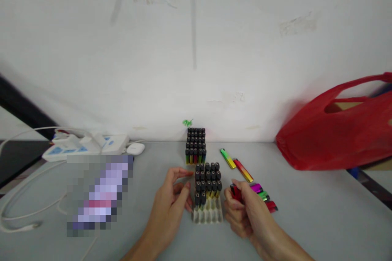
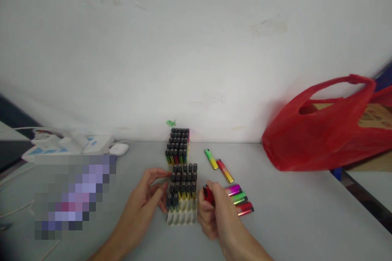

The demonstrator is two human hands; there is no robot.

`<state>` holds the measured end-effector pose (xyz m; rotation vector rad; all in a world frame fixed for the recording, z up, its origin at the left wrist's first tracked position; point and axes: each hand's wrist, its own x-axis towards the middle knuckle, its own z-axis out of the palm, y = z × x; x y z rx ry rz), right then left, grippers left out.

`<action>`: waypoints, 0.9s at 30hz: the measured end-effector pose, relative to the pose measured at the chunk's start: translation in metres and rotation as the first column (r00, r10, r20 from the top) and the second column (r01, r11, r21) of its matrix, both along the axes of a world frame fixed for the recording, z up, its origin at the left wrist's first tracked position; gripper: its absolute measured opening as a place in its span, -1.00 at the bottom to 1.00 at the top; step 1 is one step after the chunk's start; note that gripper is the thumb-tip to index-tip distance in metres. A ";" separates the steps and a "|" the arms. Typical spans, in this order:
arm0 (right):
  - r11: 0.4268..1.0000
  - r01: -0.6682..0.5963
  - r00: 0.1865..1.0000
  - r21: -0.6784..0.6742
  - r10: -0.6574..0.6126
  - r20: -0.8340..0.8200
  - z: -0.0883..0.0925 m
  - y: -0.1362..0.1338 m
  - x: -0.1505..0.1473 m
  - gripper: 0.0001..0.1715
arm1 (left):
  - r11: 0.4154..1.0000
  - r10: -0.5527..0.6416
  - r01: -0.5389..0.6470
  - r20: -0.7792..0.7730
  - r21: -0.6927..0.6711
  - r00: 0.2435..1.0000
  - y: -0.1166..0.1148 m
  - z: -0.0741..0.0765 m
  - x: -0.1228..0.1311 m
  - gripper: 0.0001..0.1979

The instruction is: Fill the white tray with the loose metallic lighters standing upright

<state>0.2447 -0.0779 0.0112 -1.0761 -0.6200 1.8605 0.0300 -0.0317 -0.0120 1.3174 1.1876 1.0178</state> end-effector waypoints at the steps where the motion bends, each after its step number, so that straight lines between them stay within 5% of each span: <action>1: 1.000 -0.009 1.000 -0.001 0.009 -0.007 0.000 0.000 0.000 -0.32 | 1.000 -0.002 0.002 0.003 -0.002 1.000 0.000 0.001 0.000 -0.68; 16: 0.998 -0.028 0.998 -0.062 0.032 0.056 0.010 0.005 -0.001 -0.10 | 1.000 -0.017 0.017 0.003 -0.010 1.000 0.000 -0.001 0.000 -0.69; 27: 0.999 -0.025 0.999 -0.030 0.026 0.040 0.003 0.003 0.002 -0.29 | 1.000 -0.003 0.003 0.003 -0.013 1.000 0.000 0.005 0.001 -0.66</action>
